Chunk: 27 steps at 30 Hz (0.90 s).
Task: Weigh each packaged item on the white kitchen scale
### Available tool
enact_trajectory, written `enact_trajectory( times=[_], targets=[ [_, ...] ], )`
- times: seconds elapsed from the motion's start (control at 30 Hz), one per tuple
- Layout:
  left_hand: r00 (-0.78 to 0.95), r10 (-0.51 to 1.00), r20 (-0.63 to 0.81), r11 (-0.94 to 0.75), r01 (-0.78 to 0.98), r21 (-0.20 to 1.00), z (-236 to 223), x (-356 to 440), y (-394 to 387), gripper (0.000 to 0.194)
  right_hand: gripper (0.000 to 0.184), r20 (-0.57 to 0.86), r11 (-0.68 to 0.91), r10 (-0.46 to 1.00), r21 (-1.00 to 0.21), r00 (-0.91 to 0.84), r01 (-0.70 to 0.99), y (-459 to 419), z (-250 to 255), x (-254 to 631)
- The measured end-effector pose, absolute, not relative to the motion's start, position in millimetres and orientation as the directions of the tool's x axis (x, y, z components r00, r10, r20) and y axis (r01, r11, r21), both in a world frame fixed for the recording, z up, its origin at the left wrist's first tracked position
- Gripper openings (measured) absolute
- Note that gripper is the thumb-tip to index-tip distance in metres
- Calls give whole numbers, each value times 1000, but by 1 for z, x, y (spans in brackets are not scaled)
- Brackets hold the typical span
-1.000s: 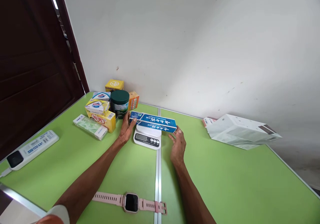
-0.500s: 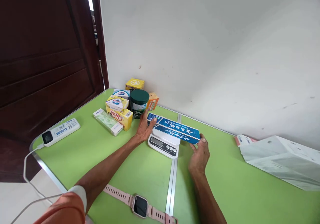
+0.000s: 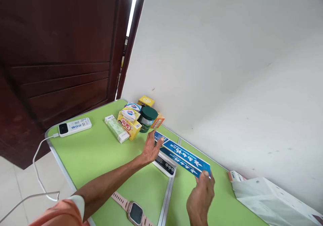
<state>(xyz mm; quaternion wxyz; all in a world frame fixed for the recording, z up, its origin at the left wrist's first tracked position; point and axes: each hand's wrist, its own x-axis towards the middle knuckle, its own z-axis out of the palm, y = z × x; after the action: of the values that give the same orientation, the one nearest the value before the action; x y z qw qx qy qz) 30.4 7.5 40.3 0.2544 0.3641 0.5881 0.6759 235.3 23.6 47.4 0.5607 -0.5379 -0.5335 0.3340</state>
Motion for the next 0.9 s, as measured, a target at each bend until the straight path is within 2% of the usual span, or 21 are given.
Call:
enact_trajectory(
  times=[0.13,0.3,0.4,0.5,0.6,0.73,0.9],
  targets=[
    [-644,716,270,-256,117,960,68,18,-45,79,81,289,261,950,-943,121,208,-30,69,232],
    [-836,491,247,-235,146,961,85,-43,-104,77,86,171,200,970,-965,-174,168,-84,74,179],
    [-940,278,198,-128,169,977,81,-93,-120,61,97,138,175,924,-982,-356,72,-106,70,127],
    [-975,133,178,-7,179,984,76,-138,-120,45,105,125,136,897,-991,-424,-6,-113,61,78],
    [-974,139,177,57,187,981,75,-170,-109,42,107,135,120,886,-991,-443,-60,-109,49,46],
    [-960,186,211,97,231,968,71,-198,-92,38,94,198,184,850,-980,-488,-77,-99,32,25],
    [-953,228,201,146,237,960,55,-214,-81,35,96,155,143,872,-988,-464,-61,-89,18,9]
  ],
)
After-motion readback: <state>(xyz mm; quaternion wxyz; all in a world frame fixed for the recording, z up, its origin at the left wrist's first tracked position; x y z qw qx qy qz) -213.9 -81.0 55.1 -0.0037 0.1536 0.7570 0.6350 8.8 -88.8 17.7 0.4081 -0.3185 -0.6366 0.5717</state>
